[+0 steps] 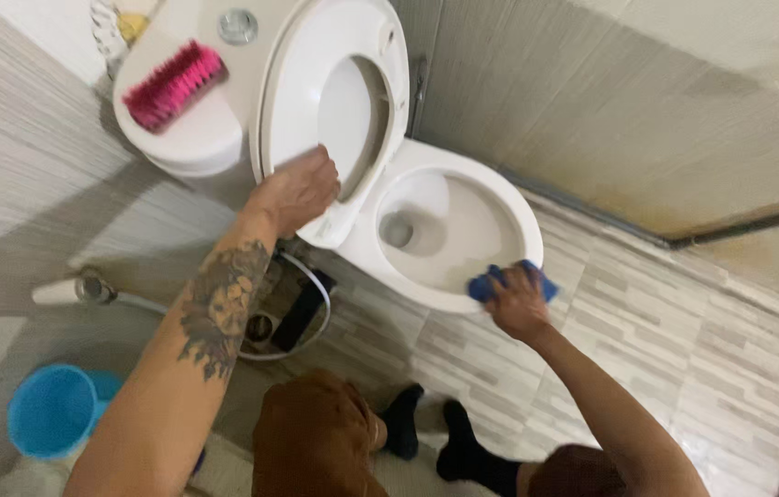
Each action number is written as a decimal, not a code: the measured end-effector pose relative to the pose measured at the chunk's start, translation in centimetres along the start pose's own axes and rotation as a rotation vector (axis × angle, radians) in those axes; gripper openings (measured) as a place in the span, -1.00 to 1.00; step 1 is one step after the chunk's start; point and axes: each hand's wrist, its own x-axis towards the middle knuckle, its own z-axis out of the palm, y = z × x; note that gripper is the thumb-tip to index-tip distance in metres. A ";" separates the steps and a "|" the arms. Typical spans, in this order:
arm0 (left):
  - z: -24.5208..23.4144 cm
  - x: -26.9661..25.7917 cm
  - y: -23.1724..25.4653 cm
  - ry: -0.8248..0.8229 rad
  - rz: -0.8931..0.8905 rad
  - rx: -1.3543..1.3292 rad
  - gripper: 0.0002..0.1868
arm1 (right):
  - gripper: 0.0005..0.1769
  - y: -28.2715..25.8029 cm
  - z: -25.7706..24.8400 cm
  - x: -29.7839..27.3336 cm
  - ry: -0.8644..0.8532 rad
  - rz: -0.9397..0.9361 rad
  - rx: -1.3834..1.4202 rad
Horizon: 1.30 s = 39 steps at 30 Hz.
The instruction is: The person cleans the interior rim and the underside of the toilet seat using a blue cloth.
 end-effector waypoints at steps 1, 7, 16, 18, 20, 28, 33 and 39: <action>0.0 0.0 -0.3 -0.028 0.038 0.008 -0.52 | -0.37 1.3 0.0 0.5 0.064 0.070 -0.017; -1.0 -0.2 -1.0 -0.083 0.129 0.047 -0.54 | -0.31 5.6 1.5 3.3 0.183 0.310 0.252; -1.4 -0.1 -1.4 -0.113 0.169 0.046 -0.43 | 0.05 6.6 1.7 10.8 0.114 0.336 0.214; -1.1 0.0 -1.3 -0.085 0.172 0.063 -0.43 | 0.09 6.7 1.2 12.4 0.106 0.336 0.215; -0.9 -0.2 -1.1 -0.054 0.153 0.056 -0.51 | 0.12 6.4 1.2 13.9 0.169 0.347 0.270; -0.6 0.1 -1.4 -0.058 0.171 0.033 -0.54 | -0.19 3.9 2.5 27.1 0.222 0.208 0.160; -0.3 0.1 -1.0 -0.043 0.190 0.014 -0.61 | -0.24 -4.1 1.0 32.6 0.180 0.075 0.004; 0.1 0.4 -0.7 -0.038 0.173 0.040 -0.56 | -0.27 0.3 2.8 28.9 0.149 0.245 0.057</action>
